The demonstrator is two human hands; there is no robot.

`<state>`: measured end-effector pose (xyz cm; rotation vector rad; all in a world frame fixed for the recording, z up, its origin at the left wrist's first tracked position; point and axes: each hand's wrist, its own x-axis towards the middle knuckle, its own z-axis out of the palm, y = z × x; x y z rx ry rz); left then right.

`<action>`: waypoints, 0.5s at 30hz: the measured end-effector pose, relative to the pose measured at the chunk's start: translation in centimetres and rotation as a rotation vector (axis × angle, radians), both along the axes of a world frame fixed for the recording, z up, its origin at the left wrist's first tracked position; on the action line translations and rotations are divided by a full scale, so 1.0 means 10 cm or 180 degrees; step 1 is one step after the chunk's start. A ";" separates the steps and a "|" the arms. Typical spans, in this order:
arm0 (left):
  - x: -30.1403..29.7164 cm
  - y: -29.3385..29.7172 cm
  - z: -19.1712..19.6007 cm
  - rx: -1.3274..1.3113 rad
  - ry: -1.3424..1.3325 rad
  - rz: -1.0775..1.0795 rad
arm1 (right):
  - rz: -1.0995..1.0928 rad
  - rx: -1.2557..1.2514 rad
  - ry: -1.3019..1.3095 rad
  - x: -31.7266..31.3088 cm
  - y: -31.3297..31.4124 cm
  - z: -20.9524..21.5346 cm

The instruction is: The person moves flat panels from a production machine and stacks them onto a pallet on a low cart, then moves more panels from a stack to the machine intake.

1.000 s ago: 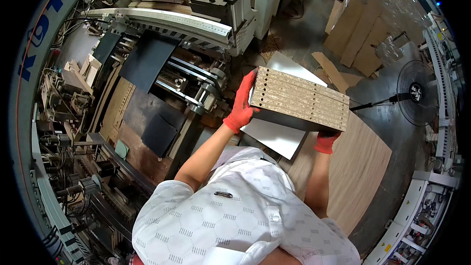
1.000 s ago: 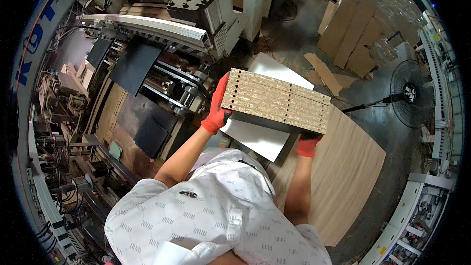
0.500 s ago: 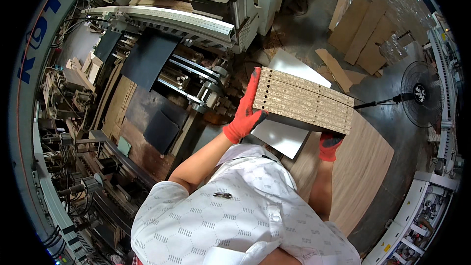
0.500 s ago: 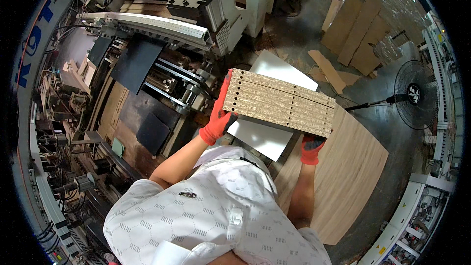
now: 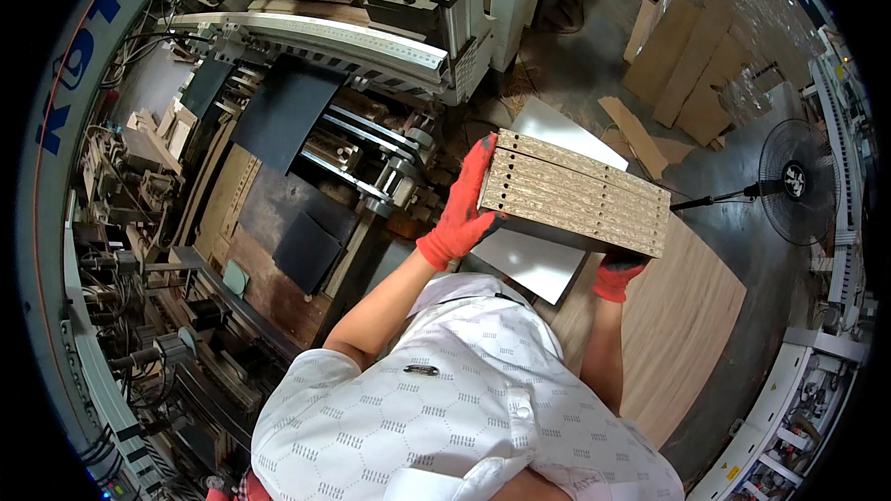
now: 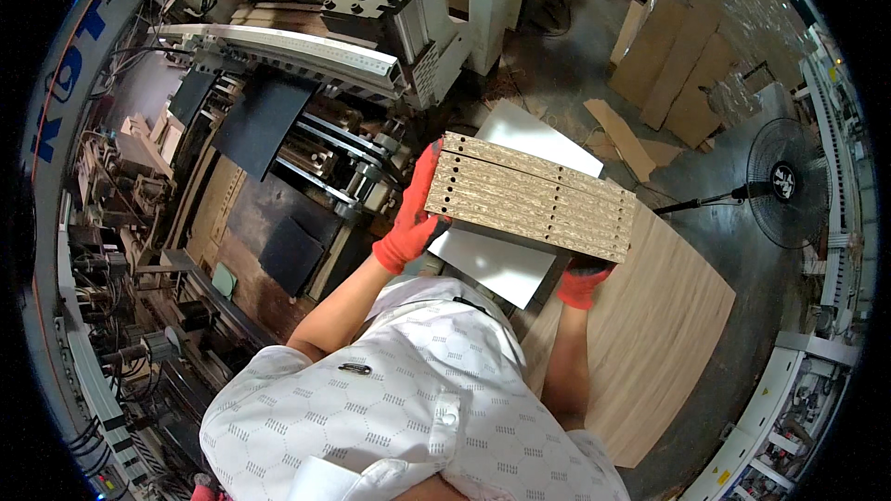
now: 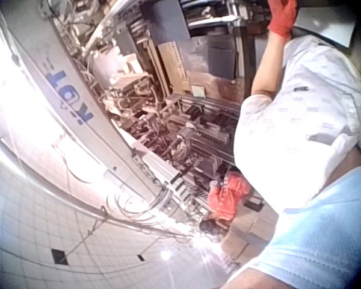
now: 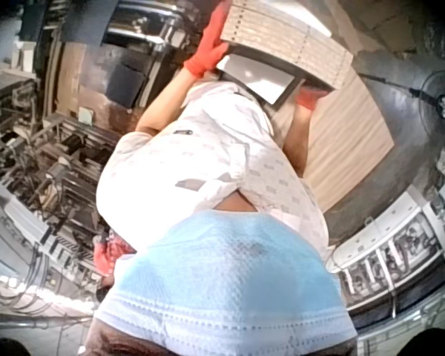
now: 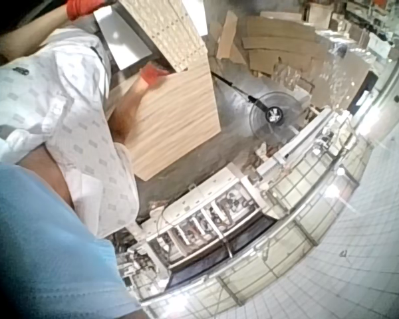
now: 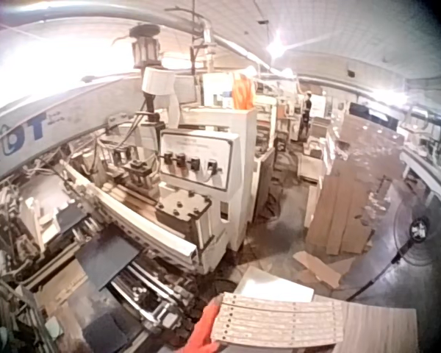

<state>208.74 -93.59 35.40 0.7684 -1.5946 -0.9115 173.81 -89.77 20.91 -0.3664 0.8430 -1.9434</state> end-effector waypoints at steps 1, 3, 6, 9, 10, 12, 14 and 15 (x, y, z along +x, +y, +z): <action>-0.03 -0.03 0.06 -0.0004 0.0008 -0.0023 | -0.0193 -0.0050 0.1505 0.00 0.00 -0.08; -0.10 -0.08 0.22 0.0083 0.0303 -0.0052 | -0.0420 -0.0079 0.3022 -0.12 0.02 -0.17; 0.03 -0.07 0.31 -0.0112 -0.0267 0.0117 | -0.0435 0.0759 -0.0645 0.09 -0.08 0.30; -0.01 -0.13 0.15 -0.0271 -0.0416 0.0180 | 0.0609 -0.0329 0.0637 -0.12 0.01 0.13; 0.00 -0.13 0.12 -0.0270 -0.0424 0.0162 | 0.0182 0.0220 0.0007 -0.05 -0.05 0.20; 0.02 -0.11 0.07 -0.0439 -0.0477 0.0320 | -0.0250 0.0766 -0.0638 -0.03 -0.07 0.17; -0.02 -0.13 0.04 -0.0435 -0.0444 0.0264 | 0.0484 -0.0217 -0.0297 -0.19 -0.06 -0.06; -0.03 -0.13 0.03 -0.0420 -0.0420 0.0273 | 0.0733 -0.0543 -0.0184 -0.22 -0.05 -0.12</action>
